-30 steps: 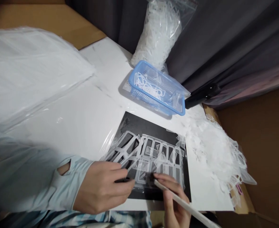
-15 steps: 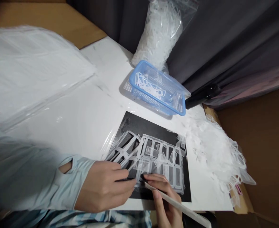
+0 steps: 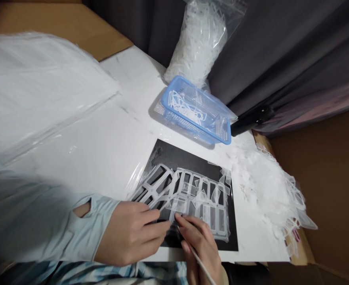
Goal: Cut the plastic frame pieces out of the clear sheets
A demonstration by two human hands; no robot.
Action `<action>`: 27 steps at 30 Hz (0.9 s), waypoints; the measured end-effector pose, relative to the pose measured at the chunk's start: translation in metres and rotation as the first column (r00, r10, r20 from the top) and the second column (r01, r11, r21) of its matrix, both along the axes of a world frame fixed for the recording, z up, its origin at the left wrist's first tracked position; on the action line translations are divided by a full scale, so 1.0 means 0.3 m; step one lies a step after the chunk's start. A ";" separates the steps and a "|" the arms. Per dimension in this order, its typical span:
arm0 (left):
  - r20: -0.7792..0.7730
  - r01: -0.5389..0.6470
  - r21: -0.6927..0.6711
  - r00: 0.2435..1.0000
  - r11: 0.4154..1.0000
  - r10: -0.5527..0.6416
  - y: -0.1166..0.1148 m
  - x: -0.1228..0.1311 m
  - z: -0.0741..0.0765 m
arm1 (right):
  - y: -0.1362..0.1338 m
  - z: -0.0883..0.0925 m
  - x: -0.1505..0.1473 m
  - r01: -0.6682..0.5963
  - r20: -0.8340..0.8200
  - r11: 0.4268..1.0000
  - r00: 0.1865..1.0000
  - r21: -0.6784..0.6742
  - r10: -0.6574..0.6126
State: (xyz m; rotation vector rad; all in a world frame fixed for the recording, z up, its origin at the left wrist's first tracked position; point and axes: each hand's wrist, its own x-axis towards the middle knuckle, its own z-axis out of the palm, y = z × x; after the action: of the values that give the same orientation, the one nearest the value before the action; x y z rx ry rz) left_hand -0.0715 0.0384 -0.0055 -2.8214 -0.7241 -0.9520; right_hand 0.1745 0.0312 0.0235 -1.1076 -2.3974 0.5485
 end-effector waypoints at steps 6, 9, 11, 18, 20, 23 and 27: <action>0.017 -0.016 -0.001 1.000 1.000 0.016 0.000 -0.001 0.012 | 0.001 -0.029 0.006 0.046 0.115 0.996 0.992 0.078 -0.055; 0.029 -0.014 0.005 0.999 1.000 0.014 0.000 0.000 0.010 | 0.003 -0.036 0.004 0.085 0.105 0.986 0.989 0.142 -0.101; 0.030 -0.018 0.013 0.999 1.000 0.018 0.000 0.000 0.008 | 0.015 -0.038 0.012 0.104 0.057 0.973 0.991 0.206 -0.118; 0.029 -0.025 0.061 0.999 0.998 0.024 0.001 -0.005 0.007 | 0.114 -0.037 0.115 0.633 -0.184 0.682 0.768 0.366 -0.614; 0.014 -0.020 0.051 1.000 0.999 0.019 0.002 -0.009 0.012 | 0.130 -0.034 0.135 0.703 -0.256 0.619 0.707 0.349 -0.659; -0.025 -0.026 0.046 0.999 0.999 0.027 0.007 -0.018 0.023 | 0.117 -0.025 0.127 0.648 -0.312 0.716 0.758 0.260 -0.573; -0.074 -0.056 0.047 0.995 0.997 0.060 0.005 -0.024 0.032 | 0.066 -0.006 0.075 0.480 -0.283 0.870 0.855 0.113 -0.435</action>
State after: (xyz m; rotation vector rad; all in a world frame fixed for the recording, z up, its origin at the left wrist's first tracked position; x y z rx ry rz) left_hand -0.0787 0.0400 0.0042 -2.7650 -0.7616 -0.8368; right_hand 0.1970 0.0509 0.0216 -1.3799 -1.8342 0.2774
